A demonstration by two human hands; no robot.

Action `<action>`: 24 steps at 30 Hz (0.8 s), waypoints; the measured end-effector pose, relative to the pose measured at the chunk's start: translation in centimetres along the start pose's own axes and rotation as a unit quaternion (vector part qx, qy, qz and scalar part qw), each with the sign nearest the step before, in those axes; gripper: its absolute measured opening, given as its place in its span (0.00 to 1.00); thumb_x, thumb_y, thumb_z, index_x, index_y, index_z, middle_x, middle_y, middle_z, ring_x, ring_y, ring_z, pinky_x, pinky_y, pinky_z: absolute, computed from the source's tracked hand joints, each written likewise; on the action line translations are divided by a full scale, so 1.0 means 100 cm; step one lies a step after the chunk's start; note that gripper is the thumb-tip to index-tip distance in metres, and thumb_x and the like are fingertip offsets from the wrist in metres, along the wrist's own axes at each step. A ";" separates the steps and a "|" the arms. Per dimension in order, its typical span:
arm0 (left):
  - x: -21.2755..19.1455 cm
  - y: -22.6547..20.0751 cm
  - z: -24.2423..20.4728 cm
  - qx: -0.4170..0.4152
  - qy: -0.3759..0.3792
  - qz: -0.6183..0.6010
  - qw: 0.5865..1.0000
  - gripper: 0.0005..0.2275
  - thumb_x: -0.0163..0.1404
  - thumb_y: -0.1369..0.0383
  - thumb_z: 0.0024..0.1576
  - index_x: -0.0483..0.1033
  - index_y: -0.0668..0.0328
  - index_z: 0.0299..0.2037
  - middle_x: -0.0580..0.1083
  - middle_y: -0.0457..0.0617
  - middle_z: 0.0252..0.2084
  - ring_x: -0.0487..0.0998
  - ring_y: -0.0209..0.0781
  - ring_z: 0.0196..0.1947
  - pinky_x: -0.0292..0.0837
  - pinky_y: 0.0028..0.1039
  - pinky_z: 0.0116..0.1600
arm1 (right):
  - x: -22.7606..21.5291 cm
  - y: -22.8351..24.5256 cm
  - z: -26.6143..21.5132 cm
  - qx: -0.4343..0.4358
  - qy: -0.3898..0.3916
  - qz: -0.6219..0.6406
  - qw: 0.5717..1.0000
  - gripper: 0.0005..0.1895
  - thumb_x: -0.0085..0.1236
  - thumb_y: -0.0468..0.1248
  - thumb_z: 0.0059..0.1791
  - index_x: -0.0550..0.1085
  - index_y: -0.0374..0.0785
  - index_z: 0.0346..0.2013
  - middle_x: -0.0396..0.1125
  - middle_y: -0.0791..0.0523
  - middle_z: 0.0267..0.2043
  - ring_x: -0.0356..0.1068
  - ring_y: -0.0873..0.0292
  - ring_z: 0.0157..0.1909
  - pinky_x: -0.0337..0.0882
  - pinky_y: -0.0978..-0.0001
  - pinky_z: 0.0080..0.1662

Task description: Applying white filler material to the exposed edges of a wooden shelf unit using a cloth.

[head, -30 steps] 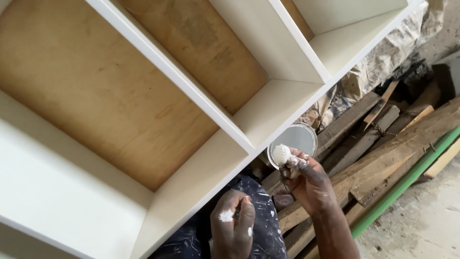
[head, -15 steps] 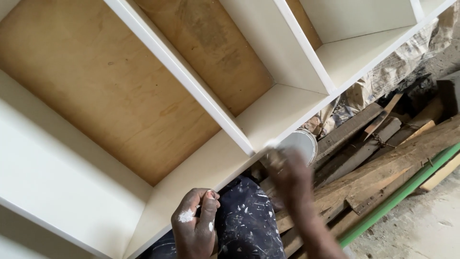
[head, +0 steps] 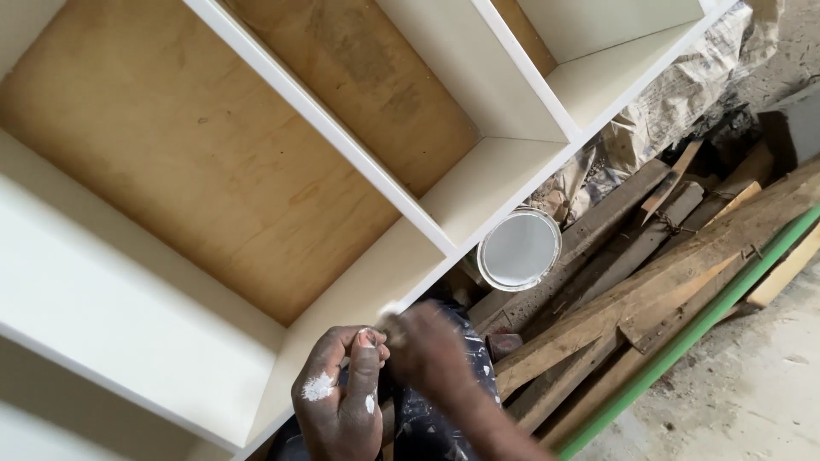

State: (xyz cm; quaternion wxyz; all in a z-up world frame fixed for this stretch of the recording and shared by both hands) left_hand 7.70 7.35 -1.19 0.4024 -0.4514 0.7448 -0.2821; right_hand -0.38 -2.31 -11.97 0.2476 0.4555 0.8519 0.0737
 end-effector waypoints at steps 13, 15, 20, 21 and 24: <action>0.046 -0.012 -0.025 -0.024 0.025 0.006 0.999 0.13 0.48 0.63 0.57 0.84 0.58 0.28 0.80 0.45 0.22 0.81 0.34 0.25 0.78 0.24 0.32 | -0.255 -0.138 0.056 -0.094 -0.498 0.016 0.862 0.10 0.45 0.34 0.60 0.74 0.39 0.38 0.70 0.56 0.32 0.63 0.63 0.29 0.67 0.77 0.31; 0.059 -0.017 -0.025 -0.044 0.027 0.017 0.999 0.14 0.48 0.61 0.58 0.84 0.58 0.29 0.82 0.44 0.24 0.82 0.34 0.25 0.80 0.25 0.35 | -0.318 -0.163 0.062 -0.037 -0.567 0.011 0.823 0.09 0.48 0.30 0.59 0.76 0.29 0.42 0.75 0.53 0.32 0.72 0.67 0.22 0.66 0.85 0.17; 0.059 -0.026 -0.022 -0.057 0.011 0.003 0.998 0.14 0.48 0.61 0.57 0.84 0.59 0.29 0.81 0.46 0.23 0.82 0.34 0.25 0.81 0.25 0.34 | -0.356 -0.176 0.050 -0.108 -0.553 0.014 0.826 0.08 0.63 0.32 0.59 0.74 0.31 0.50 0.73 0.51 0.40 0.72 0.59 0.35 0.76 0.72 0.35; 0.055 -0.025 -0.020 -0.068 0.022 0.020 0.997 0.15 0.47 0.59 0.57 0.85 0.58 0.30 0.82 0.45 0.24 0.83 0.34 0.26 0.81 0.25 0.36 | -0.353 -0.173 0.050 -0.122 -0.534 0.007 0.837 0.08 0.63 0.31 0.58 0.75 0.29 0.49 0.74 0.46 0.44 0.75 0.57 0.40 0.79 0.71 0.41; 0.041 -0.016 -0.019 -0.052 0.003 0.010 0.999 0.14 0.48 0.60 0.57 0.83 0.59 0.28 0.80 0.45 0.23 0.81 0.34 0.25 0.83 0.25 0.34 | -0.297 -0.153 0.048 -0.025 -0.429 0.014 0.903 0.12 0.58 0.41 0.61 0.74 0.33 0.46 0.74 0.52 0.32 0.73 0.63 0.25 0.72 0.79 0.24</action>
Point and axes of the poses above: each hand's wrist, its own z-axis towards the middle knuckle, its own x-axis out of the palm, y = z × x, the point moved 5 cm from there along z, towards the middle knuckle
